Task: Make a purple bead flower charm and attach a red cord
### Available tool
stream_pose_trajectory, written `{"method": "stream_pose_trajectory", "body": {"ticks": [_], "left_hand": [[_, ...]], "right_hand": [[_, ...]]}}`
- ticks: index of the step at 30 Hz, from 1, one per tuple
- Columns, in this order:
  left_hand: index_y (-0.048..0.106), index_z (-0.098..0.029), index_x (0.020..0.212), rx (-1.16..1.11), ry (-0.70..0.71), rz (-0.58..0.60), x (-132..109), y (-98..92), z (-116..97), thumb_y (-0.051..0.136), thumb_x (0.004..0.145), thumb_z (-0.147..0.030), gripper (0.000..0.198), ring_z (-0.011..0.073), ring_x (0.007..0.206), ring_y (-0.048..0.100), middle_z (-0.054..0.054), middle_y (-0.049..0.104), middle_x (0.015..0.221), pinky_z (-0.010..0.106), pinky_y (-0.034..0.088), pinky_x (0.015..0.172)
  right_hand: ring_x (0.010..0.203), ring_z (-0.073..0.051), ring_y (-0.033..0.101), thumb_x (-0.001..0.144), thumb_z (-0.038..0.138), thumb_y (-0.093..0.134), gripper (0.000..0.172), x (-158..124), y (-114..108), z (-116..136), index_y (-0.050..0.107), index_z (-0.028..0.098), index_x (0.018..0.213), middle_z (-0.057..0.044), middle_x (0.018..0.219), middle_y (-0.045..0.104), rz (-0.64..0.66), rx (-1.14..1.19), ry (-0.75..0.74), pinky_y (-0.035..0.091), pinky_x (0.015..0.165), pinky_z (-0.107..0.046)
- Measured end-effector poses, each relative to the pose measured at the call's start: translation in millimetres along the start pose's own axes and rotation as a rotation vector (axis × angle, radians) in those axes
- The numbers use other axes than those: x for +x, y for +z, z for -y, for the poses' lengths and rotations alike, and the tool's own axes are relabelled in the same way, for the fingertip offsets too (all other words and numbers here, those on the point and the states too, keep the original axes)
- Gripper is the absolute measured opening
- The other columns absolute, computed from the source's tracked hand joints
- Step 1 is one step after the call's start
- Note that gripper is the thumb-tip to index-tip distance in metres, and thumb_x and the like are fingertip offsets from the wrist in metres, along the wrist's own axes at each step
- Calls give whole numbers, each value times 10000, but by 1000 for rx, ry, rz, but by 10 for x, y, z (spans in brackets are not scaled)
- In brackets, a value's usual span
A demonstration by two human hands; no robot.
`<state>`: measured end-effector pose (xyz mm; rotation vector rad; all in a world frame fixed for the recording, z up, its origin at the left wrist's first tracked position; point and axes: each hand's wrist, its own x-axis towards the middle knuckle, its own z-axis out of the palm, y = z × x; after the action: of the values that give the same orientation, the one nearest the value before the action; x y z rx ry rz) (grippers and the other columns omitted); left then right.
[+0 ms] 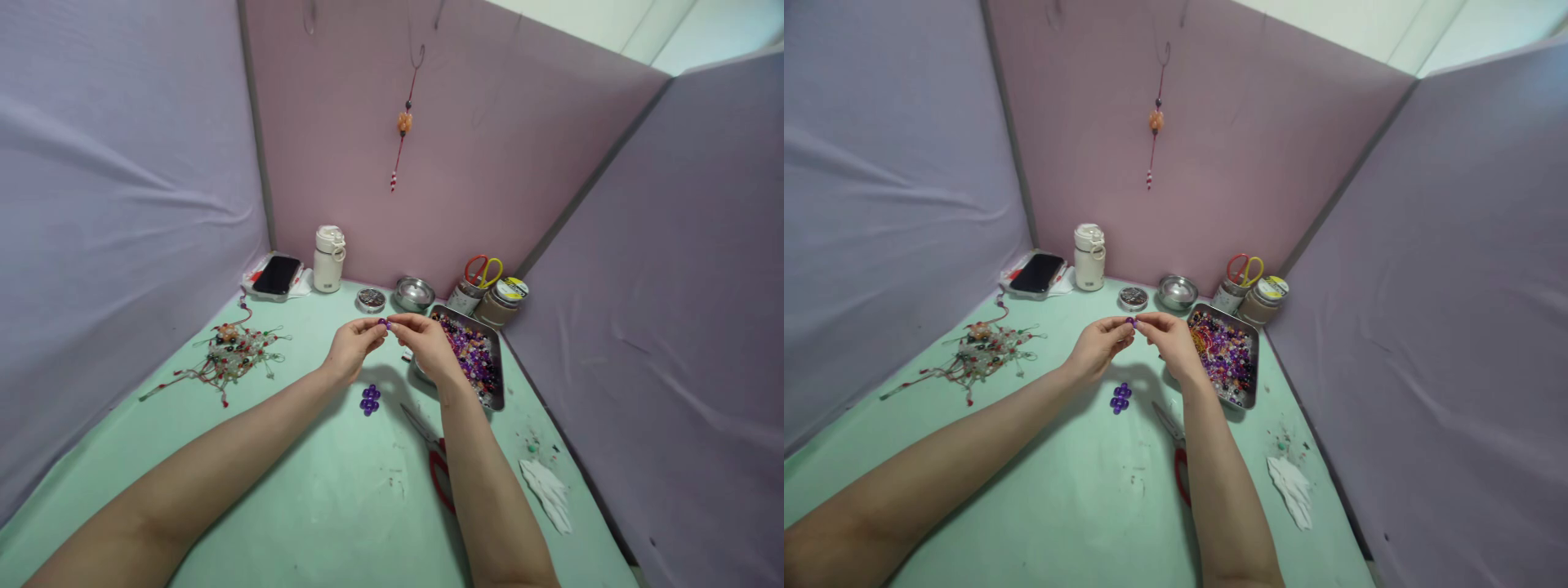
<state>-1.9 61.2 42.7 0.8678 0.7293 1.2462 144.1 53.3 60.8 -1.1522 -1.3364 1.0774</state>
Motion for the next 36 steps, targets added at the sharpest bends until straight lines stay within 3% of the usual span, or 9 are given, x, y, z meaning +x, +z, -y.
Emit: {"method": "stream_pose_trajectory", "body": {"ticks": [6, 11, 16, 25, 36], "left_hand": [[719, -133, 781, 9, -6, 2, -2, -4, -1, 839, 562, -338, 323, 76, 596, 516, -5, 621, 638, 256, 435, 686], [732, -150, 793, 97, 28, -3, 16, -31, 22, 822, 585, -350, 302, 117, 689, 583, 26, 683, 713, 300, 455, 785], [734, -155, 807, 217, 66, -13, 16, -33, 7, 792, 606, -335, 276, 173, 766, 623, 53, 715, 754, 338, 463, 808], [724, -147, 768, 368, 113, -16, -31, 6, -113, 737, 633, -247, 168, 169, 722, 617, 46, 711, 717, 317, 466, 752], [733, -172, 798, 377, 194, 35, -19, -15, -114, 729, 665, -235, 148, 180, 779, 639, 45, 731, 793, 313, 475, 776]], "right_hand": [[541, -118, 458, 689, 349, 674, 195, -17, 58, 69, 740, 183, 767, 3, 586, 600, -101, -87, -61, 335, 511, -261], [598, -146, 522, 668, 352, 693, 163, -16, 64, 94, 729, 193, 679, -19, 649, 665, -167, -179, -106, 389, 582, -280], [649, -172, 574, 660, 355, 705, 160, -14, 49, 98, 743, 200, 684, -31, 695, 711, -165, -182, -110, 422, 633, -294], [652, -169, 577, 719, 340, 676, 149, -18, 26, 95, 743, 207, 710, -25, 712, 714, -164, -290, -188, 422, 657, -295], [632, -160, 524, 801, 352, 634, 173, -107, 38, 203, 706, 225, 710, -21, 699, 641, -146, -439, -356, 400, 639, -296]]}}
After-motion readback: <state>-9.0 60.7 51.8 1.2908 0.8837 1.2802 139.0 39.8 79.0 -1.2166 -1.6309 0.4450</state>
